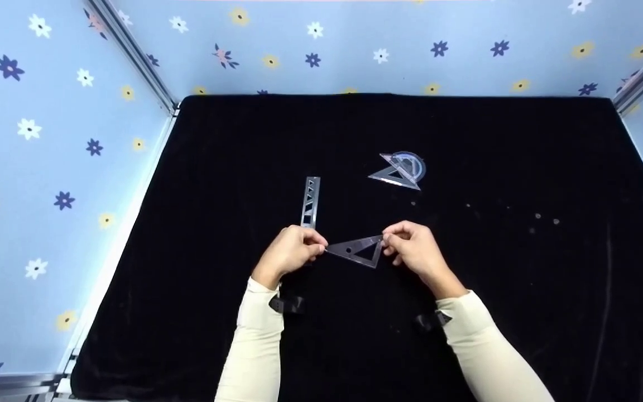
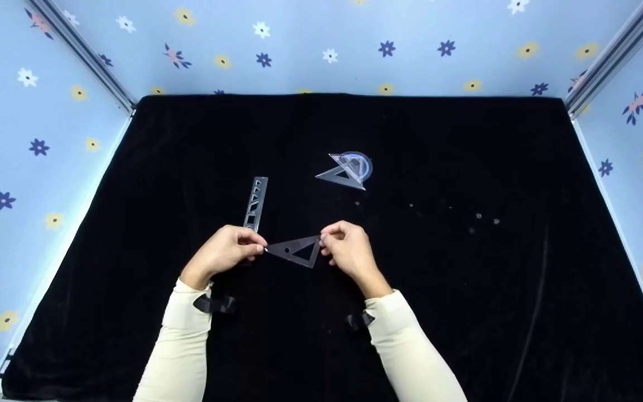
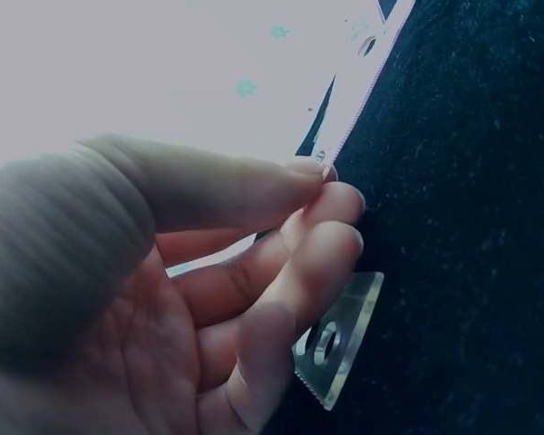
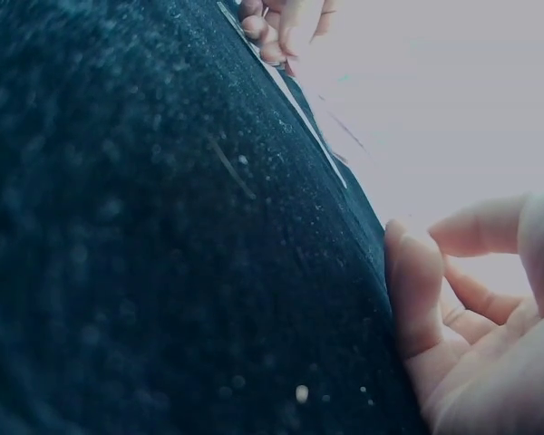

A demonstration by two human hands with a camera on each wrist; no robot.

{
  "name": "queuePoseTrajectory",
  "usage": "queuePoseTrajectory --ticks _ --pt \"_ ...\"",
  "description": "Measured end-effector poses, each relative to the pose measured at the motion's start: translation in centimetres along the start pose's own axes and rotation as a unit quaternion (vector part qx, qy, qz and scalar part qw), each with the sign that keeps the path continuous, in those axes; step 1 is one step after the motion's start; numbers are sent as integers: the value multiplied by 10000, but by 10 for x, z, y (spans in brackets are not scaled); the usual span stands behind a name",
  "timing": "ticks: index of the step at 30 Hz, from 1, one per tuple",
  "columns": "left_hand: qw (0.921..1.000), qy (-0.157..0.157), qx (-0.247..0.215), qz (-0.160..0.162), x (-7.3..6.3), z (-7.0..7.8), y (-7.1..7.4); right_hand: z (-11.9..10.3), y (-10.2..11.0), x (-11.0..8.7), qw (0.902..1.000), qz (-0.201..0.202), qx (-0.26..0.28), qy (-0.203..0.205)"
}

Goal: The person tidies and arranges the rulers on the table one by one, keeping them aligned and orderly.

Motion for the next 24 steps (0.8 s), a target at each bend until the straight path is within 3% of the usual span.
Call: queuePoseTrajectory --ticks 6,17,24 --pt "9991 -192 364 71 0 1 1 -1 -1 -1 9999 -29 -107 118" --pt "9982 -329 487 85 -1 0 3 1 -2 -1 9990 -32 -384 222" --pt "9949 -541 803 297 -1 -1 3 0 -3 -2 9985 -63 -472 267"
Point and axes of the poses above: each hand's wrist, its own x-axis towards the middle knuckle, its own y-axis out of the back of the hand, z = x × y, the point moved 2 cm from there along x, towards the middle knuckle, and after that the axes turned 13 degrees about z, right-handed, at the moved point
